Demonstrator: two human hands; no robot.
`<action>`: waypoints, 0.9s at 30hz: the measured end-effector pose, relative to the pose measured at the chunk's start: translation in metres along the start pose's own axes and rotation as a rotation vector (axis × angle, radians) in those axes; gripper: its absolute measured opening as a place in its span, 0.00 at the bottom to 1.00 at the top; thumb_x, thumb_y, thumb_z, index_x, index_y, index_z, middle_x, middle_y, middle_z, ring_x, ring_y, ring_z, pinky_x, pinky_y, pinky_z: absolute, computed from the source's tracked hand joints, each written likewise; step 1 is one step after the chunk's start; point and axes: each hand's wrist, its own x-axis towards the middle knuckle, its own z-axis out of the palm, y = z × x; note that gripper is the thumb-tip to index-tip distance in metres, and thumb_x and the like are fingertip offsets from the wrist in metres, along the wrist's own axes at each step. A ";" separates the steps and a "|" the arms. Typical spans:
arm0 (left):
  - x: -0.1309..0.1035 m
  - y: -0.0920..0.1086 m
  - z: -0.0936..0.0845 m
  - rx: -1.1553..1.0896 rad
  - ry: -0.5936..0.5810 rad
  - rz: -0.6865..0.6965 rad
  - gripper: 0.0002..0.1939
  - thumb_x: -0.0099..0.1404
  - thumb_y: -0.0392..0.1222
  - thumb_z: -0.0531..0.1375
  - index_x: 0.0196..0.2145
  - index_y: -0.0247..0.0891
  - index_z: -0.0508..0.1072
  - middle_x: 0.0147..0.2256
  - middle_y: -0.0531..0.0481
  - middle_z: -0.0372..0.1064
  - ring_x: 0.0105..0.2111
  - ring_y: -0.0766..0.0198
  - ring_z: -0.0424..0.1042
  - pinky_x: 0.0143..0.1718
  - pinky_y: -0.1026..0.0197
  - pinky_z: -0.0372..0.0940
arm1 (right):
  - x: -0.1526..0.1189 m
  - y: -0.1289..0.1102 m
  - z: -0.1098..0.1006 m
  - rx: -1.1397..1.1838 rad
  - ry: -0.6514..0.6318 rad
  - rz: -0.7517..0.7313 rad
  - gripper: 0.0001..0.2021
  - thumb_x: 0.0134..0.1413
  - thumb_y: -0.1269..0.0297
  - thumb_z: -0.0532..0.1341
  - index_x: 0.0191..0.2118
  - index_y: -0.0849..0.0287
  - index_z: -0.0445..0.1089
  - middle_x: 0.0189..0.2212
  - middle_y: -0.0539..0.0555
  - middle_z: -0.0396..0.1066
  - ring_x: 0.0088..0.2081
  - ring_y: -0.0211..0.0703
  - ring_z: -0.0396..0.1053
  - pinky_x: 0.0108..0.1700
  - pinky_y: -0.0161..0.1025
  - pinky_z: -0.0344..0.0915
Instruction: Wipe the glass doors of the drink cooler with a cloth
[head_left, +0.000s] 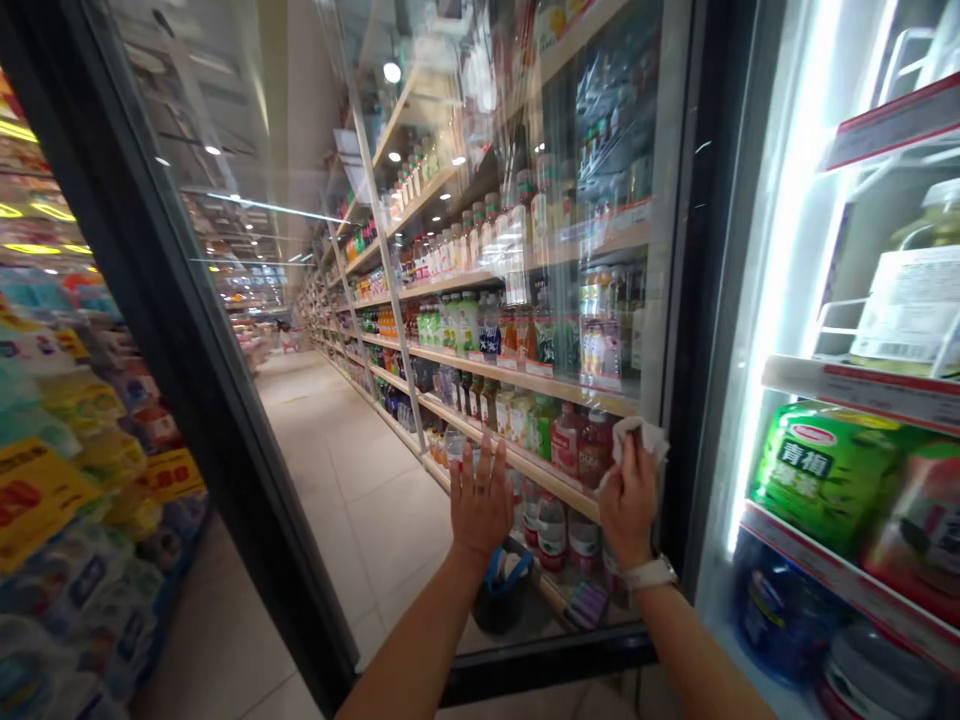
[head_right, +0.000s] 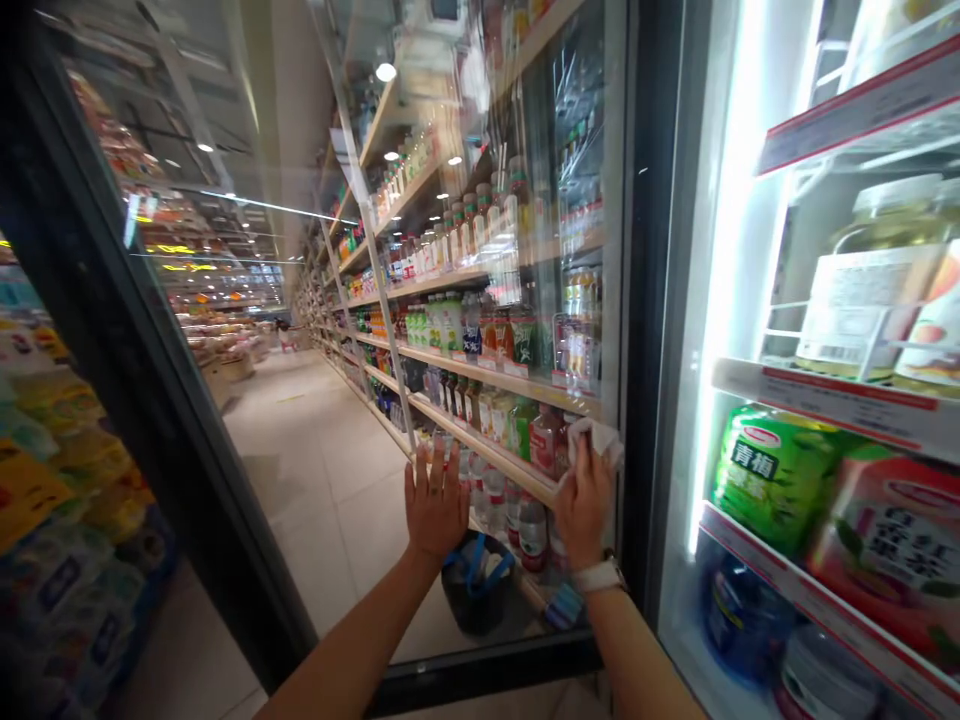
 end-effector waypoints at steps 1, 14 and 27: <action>0.000 0.000 0.000 0.001 -0.001 -0.002 0.34 0.69 0.40 0.51 0.69 0.35 0.44 0.69 0.45 0.39 0.69 0.50 0.37 0.69 0.46 0.37 | 0.006 0.003 -0.003 0.012 0.027 0.036 0.27 0.64 0.67 0.46 0.68 0.59 0.52 0.64 0.64 0.57 0.66 0.56 0.54 0.64 0.64 0.54; -0.002 -0.002 0.005 0.031 0.007 0.010 0.33 0.69 0.38 0.51 0.69 0.35 0.45 0.68 0.43 0.44 0.69 0.51 0.38 0.69 0.46 0.40 | -0.060 -0.081 0.031 0.103 -0.353 -0.344 0.34 0.58 0.78 0.47 0.69 0.53 0.48 0.57 0.58 0.68 0.62 0.50 0.60 0.65 0.59 0.53; -0.003 0.001 0.000 0.022 -0.030 -0.014 0.36 0.68 0.41 0.54 0.69 0.36 0.45 0.67 0.41 0.47 0.69 0.50 0.39 0.69 0.44 0.41 | 0.002 -0.007 0.001 0.019 0.056 0.092 0.28 0.63 0.68 0.45 0.68 0.59 0.50 0.65 0.64 0.56 0.66 0.55 0.52 0.64 0.65 0.52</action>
